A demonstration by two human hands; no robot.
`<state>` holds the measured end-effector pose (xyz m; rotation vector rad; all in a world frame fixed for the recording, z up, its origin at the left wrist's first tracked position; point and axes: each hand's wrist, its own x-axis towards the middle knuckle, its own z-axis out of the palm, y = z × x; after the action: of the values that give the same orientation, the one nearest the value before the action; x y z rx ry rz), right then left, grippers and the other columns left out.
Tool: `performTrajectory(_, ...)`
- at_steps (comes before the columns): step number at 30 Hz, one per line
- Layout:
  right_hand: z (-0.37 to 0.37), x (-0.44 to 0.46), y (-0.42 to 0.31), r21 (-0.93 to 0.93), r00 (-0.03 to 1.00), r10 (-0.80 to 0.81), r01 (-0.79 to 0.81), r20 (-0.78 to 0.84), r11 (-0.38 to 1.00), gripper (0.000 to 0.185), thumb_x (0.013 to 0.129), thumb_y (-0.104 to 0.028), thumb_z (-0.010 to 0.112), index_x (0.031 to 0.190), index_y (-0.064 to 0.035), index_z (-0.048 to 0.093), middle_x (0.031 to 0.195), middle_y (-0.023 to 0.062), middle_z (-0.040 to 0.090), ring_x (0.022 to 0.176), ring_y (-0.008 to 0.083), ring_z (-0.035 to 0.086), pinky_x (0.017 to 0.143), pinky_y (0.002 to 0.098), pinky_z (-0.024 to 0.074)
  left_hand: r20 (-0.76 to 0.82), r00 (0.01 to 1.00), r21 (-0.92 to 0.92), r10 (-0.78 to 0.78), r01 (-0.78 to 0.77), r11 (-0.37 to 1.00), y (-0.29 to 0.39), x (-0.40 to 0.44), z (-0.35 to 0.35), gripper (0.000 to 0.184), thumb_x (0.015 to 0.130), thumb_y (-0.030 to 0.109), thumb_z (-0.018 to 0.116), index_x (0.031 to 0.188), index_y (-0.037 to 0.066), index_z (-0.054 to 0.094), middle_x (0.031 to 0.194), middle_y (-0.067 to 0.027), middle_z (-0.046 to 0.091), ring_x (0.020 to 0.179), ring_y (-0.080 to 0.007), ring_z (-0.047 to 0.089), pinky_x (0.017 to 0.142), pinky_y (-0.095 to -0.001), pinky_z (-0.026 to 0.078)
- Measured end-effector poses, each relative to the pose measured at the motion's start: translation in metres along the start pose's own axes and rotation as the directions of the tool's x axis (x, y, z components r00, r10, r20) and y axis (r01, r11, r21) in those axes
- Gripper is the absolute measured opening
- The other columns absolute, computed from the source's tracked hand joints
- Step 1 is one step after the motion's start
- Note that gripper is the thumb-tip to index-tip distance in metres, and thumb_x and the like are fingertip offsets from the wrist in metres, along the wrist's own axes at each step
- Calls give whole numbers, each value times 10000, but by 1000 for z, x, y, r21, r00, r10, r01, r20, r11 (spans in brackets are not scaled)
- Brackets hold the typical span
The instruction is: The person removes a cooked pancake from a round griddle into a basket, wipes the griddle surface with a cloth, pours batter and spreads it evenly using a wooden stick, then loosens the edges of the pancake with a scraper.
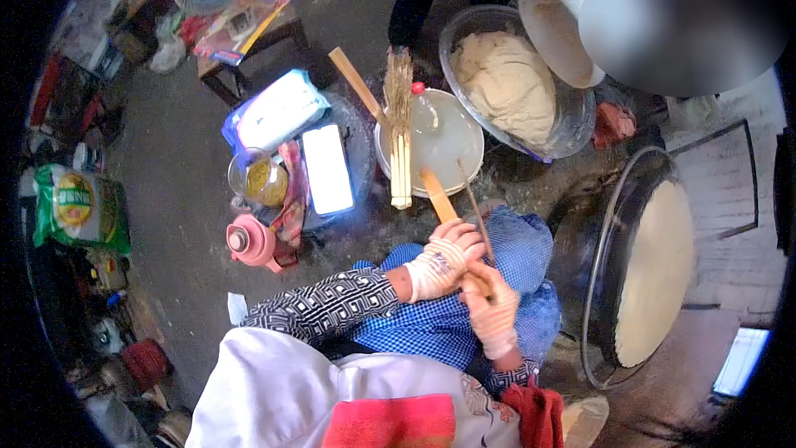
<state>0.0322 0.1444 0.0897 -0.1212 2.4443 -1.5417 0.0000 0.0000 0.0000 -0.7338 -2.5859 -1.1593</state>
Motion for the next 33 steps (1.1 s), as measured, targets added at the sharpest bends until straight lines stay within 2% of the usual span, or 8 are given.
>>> performTrajectory(10, -165, -97, -99, 70, 897, -19, 56, -441, 996, 319, 725, -157, 631, 939, 79, 645, 779, 165, 627, 470, 164, 549, 442, 284, 487, -82, 941, -224, 327, -337, 914, 19, 64, -26, 610, 735, 316, 723, 1275, 100, 541, 1015, -71, 586, 1039, -305, 554, 1058, -512, 360)
performTrajectory(13, -203, -136, -95, -356, 951, 35, -149, -306, 923, 365, 699, -102, 673, 1029, 54, 666, 784, 158, 660, 641, 214, 622, 591, 348, 515, 24, 941, -197, 339, -328, 924, 57, 66, -17, 520, 773, 312, 691, 1251, 146, 571, 959, -80, 583, 983, -300, 574, 1023, -510, 388)
performTrajectory(15, -204, -156, -93, -813, 990, 50, -135, -129, 566, 426, 681, -135, 754, 1094, -62, 682, 765, 140, 656, 701, 307, 638, 666, 406, 506, 127, 891, -117, 437, -424, 898, 77, 65, 1, 437, 828, 280, 627, 1248, 166, 579, 898, -46, 587, 934, -280, 590, 1012, -512, 397)
performTrajectory(19, -146, -198, -15, -827, 960, 138, -281, -245, 487, 345, 824, -164, 683, 1155, -88, 623, 798, 109, 665, 671, 305, 636, 589, 409, 506, 370, 648, -101, 666, -684, 722, 110, 71, 34, 412, 810, 294, 634, 1197, 159, 600, 913, -33, 596, 981, -267, 583, 1006, -546, 385)
performTrajectory(23, -126, -250, 30, -479, 812, 206, -505, -547, 718, 173, 836, -75, 630, 1006, -58, 608, 720, 118, 641, 605, 307, 623, 550, 419, 489, 73, 699, -159, 711, -696, 700, 161, 124, 18, 451, 725, 305, 704, 1131, 128, 619, 1026, -77, 601, 1042, -279, 558, 992, -569, 380)
performTrajectory(26, -107, -294, 64, -225, 675, 294, -570, -677, 790, 115, 838, -54, 623, 946, -57, 585, 669, 121, 611, 572, 329, 604, 534, 416, 479, 201, 736, -58, 646, -650, 758, 185, 175, 27, 485, 761, 289, 708, 1179, 72, 592, 1159, -147, 580, 1126, -344, 520, 1017, -534, 370)
performTrajectory(29, -79, -324, 127, 130, 565, 401, -459, -721, 879, 121, 870, -110, 668, 956, -36, 625, 642, 76, 590, 553, 220, 596, 530, 368, 471, 48, 803, 34, 594, -595, 803, 144, 217, 84, 455, 833, 251, 666, 1219, 35, 557, 1222, -179, 551, 1165, -389, 500, 1031, -498, 370)
performTrajectory(33, -80, -316, 122, 649, 486, 641, -182, -594, 739, 240, 893, -248, 702, 1002, -35, 676, 683, 3, 599, 624, 76, 535, 559, 305, 463, 290, 757, 200, 586, -646, 737, 96, 261, 147, 413, 919, 292, 579, 1243, 39, 548, 1278, -188, 527, 1257, -373, 458, 1076, -511, 333)
